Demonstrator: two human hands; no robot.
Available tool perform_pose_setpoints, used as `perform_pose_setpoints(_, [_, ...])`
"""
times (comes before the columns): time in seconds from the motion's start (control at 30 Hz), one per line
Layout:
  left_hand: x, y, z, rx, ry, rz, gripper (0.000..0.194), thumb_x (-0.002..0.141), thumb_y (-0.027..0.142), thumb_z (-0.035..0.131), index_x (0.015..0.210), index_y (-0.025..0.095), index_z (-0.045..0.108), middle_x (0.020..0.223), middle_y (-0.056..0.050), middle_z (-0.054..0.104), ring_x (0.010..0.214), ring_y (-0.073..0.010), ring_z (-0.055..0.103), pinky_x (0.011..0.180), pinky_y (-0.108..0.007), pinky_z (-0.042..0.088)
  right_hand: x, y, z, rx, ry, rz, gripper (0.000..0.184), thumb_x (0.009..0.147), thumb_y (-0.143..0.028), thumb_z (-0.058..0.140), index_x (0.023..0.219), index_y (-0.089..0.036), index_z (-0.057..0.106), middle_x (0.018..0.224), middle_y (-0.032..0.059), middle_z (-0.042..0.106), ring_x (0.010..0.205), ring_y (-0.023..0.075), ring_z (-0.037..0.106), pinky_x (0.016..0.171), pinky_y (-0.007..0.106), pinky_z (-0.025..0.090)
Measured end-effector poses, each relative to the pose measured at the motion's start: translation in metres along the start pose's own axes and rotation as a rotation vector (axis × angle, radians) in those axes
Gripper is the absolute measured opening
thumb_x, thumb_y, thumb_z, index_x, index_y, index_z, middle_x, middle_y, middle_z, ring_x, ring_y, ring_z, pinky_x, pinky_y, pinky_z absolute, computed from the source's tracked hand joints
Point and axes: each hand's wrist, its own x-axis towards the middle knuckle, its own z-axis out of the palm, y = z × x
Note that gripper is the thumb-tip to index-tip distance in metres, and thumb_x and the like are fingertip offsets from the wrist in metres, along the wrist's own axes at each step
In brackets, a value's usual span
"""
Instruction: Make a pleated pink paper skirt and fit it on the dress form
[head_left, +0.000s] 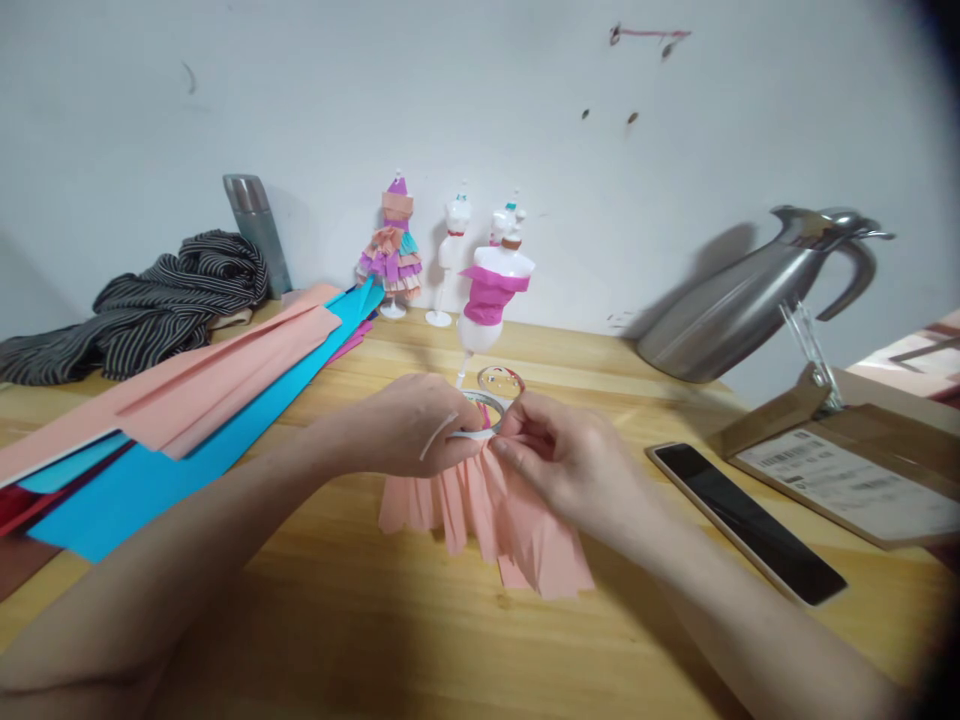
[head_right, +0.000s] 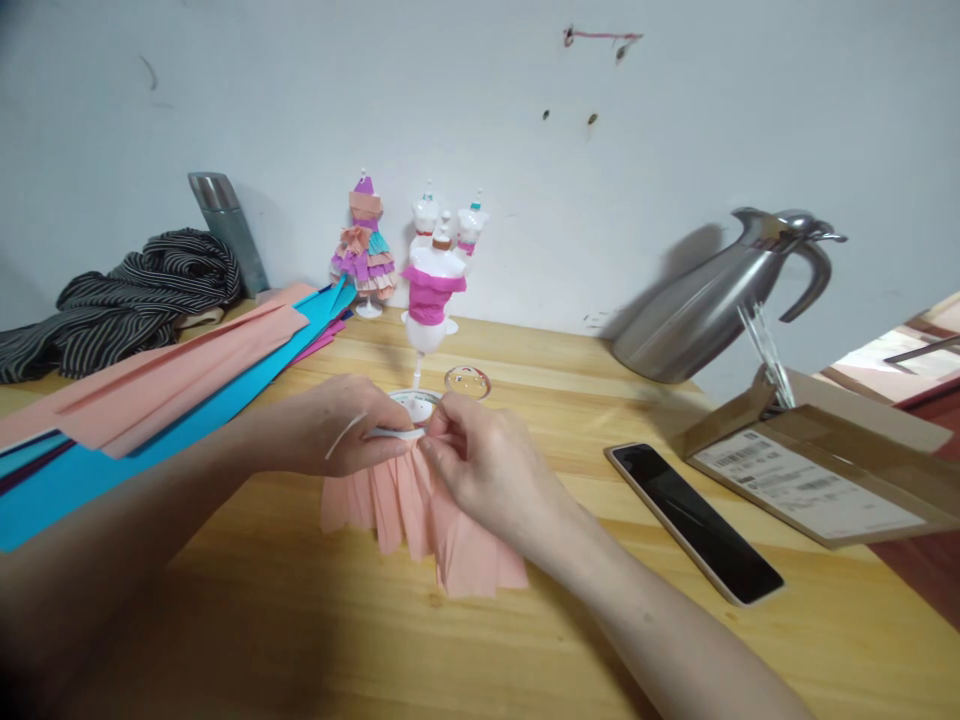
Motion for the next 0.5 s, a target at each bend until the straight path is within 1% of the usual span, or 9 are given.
perform_pose_setpoints(0.1, [0.0002,0.0021,-0.0012,-0.003,-0.009,0.008,0.027,0.081,0.013,0.050,0.061,0.017,0.034,0.056,0.005,0.023,0.054,-0.0092,0.017,0.052,-0.028,0.017,0.0007,0.0005,0.0002,0.000,0.004,0.006,0.012,0.083,-0.019,0.053,0.071,-0.019,0.049,0.060,-0.0023,0.054,0.052,0.0111,0.047,0.052,0.024,0.034])
perform_pose_setpoints(0.23, [0.0009,0.0030,-0.0018,-0.039,-0.024,0.036,0.029,0.079,0.011,0.048,0.060,0.018,0.028,0.057,0.005,0.021,0.054,-0.0095,0.017,0.052,-0.029,0.017,0.0010,0.0004,0.0015,0.049,0.005,0.015,0.008,0.082,-0.017,0.052,0.076,-0.019,0.049,0.065,-0.0011,0.056,0.057,0.0123,0.051,0.055,0.025,0.036])
perform_pose_setpoints(0.33, [0.0025,0.0010,-0.0015,-0.077,-0.012,0.057,0.029,0.078,0.011,0.048,0.060,0.018,0.027,0.057,0.005,0.024,0.055,-0.0090,0.019,0.053,-0.027,0.018,0.0010,0.0015,0.0036,0.082,0.008,0.030,0.008,0.081,-0.017,0.053,0.074,-0.020,0.049,0.063,-0.0018,0.053,0.056,0.0119,0.048,0.055,0.025,0.035])
perform_pose_setpoints(0.4, [0.0040,-0.0008,-0.0020,-0.110,-0.014,0.069,0.029,0.078,0.012,0.049,0.060,0.018,0.027,0.057,0.006,0.025,0.055,-0.0086,0.020,0.052,-0.027,0.018,0.0014,0.0034,0.0046,0.136,0.000,0.055,0.011,0.081,-0.019,0.054,0.072,-0.020,0.047,0.062,-0.0026,0.050,0.055,0.0111,0.045,0.053,0.024,0.034])
perform_pose_setpoints(0.5, [0.0059,-0.0017,-0.0050,-0.178,-0.055,0.094,0.031,0.080,0.014,0.049,0.059,0.018,0.026,0.057,0.006,0.020,0.054,-0.0078,0.018,0.051,-0.027,0.016,0.0030,0.0064,0.0037,0.267,-0.029,0.088,0.013,0.081,-0.022,0.056,0.072,-0.020,0.047,0.062,-0.0032,0.048,0.056,0.0104,0.043,0.052,0.023,0.033])
